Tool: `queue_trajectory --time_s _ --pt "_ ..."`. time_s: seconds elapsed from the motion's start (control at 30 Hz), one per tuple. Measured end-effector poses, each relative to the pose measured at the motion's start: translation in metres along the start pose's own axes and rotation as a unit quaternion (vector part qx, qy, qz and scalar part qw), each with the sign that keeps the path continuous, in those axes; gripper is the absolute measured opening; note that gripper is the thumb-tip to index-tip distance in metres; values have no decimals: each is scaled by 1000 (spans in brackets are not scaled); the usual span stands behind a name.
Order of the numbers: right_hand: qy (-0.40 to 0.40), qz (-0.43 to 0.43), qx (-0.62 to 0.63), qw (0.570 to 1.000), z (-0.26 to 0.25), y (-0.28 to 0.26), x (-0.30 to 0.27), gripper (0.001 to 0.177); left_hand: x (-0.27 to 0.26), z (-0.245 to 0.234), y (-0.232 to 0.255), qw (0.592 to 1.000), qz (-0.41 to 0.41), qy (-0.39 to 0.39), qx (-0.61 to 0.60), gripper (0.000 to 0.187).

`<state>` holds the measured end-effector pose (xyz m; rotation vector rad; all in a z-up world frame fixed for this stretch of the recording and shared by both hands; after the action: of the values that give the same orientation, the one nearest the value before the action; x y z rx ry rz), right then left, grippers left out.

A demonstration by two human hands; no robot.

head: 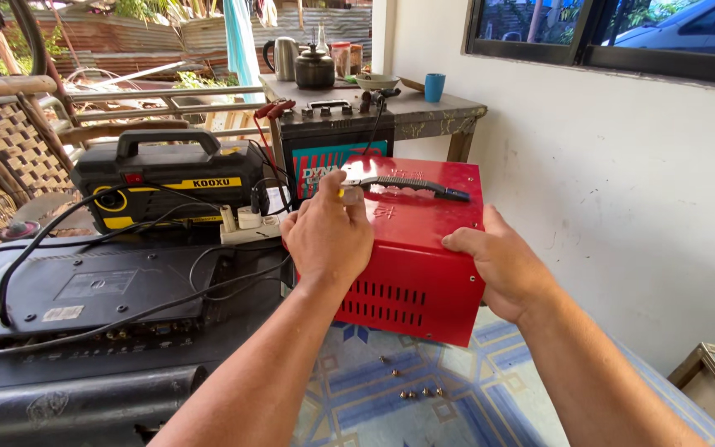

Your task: The person uses a yellow-handled screwdriver to tighten screws on the sides and front of a red metal box. The person rotates the box to access different sides and continues screwing until the box is fully assembled.

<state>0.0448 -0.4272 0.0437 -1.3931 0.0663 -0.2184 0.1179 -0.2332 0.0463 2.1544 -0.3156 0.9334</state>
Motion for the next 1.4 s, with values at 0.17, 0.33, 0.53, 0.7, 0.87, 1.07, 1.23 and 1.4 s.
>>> queue_trajectory --time_s 0.17,0.33,0.53,0.7,0.87,1.07,1.23,1.4 --pt "81 -31 -19 996 -22 0 38 44 -11 5 -3 996 70 20 59 33" --pt "151 21 -74 985 -49 6 97 47 -12 12 17 991 124 42 37 35" --pt "78 -16 -16 997 -66 14 157 75 -13 16 20 993 117 -18 23 29" --pt "55 -5 -22 998 -75 17 179 85 -12 13 19 992 129 -11 14 33" --pt "38 -11 -10 999 -83 21 186 79 -12 16 20 992 124 15 7 31" --pt "67 -43 -34 996 -92 21 165 70 -6 18 8 991 133 3 3 30" --pt "166 -35 -125 978 -99 15 132 75 -3 13 7 994 109 18 -7 29" --pt "194 -44 -122 972 -93 13 122 74 -33 21 44 992 -51 -38 -106 44"
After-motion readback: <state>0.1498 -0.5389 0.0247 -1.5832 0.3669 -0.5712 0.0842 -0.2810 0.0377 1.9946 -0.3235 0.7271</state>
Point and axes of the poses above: each hand's wrist, its own x-axis towards the middle knuckle, its own z-axis out of the palm, y = z × x, the point moved 1 cm from there along x, towards the middle knuckle, and after that the axes turned 2 degrees about z, right-handed, at the moved point
